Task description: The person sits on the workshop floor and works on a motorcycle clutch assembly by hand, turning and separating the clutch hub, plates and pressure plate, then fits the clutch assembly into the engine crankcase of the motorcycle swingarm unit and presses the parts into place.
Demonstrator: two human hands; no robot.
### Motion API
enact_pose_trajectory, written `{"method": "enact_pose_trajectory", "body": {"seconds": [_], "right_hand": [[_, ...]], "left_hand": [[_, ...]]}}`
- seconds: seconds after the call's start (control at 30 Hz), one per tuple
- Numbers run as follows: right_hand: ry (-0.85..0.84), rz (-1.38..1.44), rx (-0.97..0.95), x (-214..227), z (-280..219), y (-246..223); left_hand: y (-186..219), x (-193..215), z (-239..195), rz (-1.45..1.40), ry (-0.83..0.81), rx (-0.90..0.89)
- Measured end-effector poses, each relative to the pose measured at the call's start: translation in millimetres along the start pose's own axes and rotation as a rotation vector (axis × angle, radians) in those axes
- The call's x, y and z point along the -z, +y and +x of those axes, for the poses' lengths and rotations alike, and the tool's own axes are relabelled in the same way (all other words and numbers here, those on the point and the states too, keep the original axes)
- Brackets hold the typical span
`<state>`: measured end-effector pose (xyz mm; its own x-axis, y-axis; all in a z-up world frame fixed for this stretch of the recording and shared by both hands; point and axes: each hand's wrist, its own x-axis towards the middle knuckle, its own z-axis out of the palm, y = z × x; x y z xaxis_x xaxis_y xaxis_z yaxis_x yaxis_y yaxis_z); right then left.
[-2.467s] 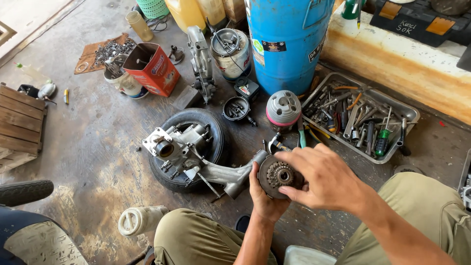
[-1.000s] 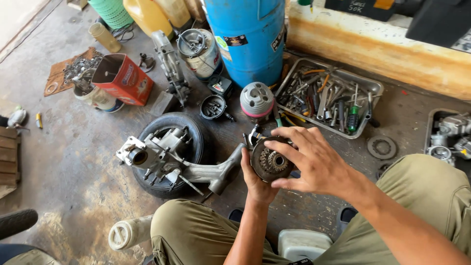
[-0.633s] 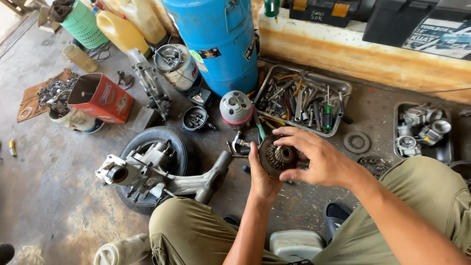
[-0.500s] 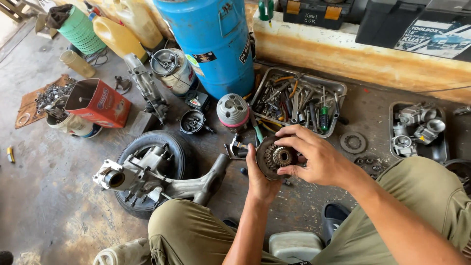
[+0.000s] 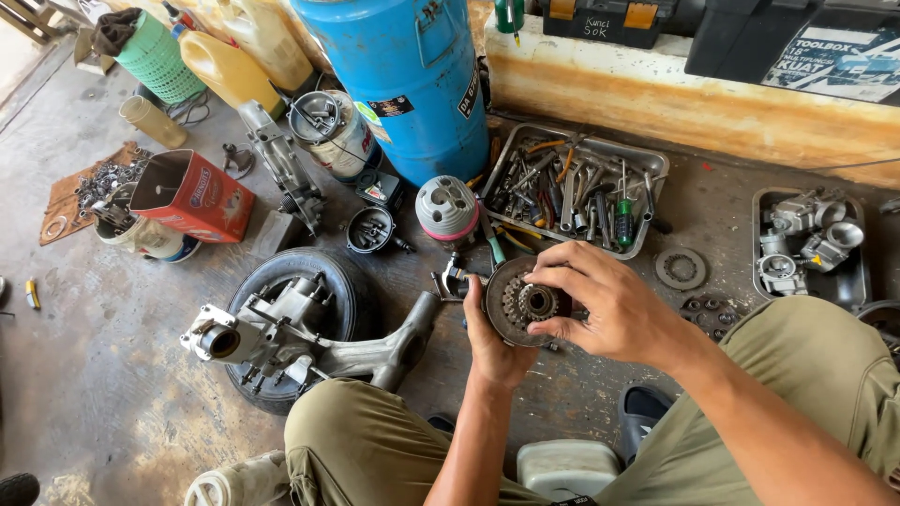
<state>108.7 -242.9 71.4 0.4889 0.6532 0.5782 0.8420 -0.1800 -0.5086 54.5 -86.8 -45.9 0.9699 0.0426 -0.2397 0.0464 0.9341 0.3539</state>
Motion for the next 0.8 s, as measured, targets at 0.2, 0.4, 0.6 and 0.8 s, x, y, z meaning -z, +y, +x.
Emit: {"method": "enact_pose_trajectory", "body": {"seconds": [0.2, 0.4, 0.6, 0.8], "right_hand": [[0.004, -0.021, 0.02, 0.2, 3.7, -2.8], [0.003, -0.037, -0.005, -3.1, 1.8, 1.1], [-0.034, -0.082, 0.001, -4.8, 4.2, 2.8], [0.035, 0.053, -0.056, -0.3, 6.0, 0.9]], "left_hand": [[-4.2, 4.1, -1.0, -0.064, 0.025, -0.012], [1.8, -1.1, -1.4, -0.037, 0.007, -0.012], [3.7, -5.7, -6.5, -0.05, 0.021, 0.002], [7.2, -13.6, -8.7, 0.001, -0.001, 0.008]]}}
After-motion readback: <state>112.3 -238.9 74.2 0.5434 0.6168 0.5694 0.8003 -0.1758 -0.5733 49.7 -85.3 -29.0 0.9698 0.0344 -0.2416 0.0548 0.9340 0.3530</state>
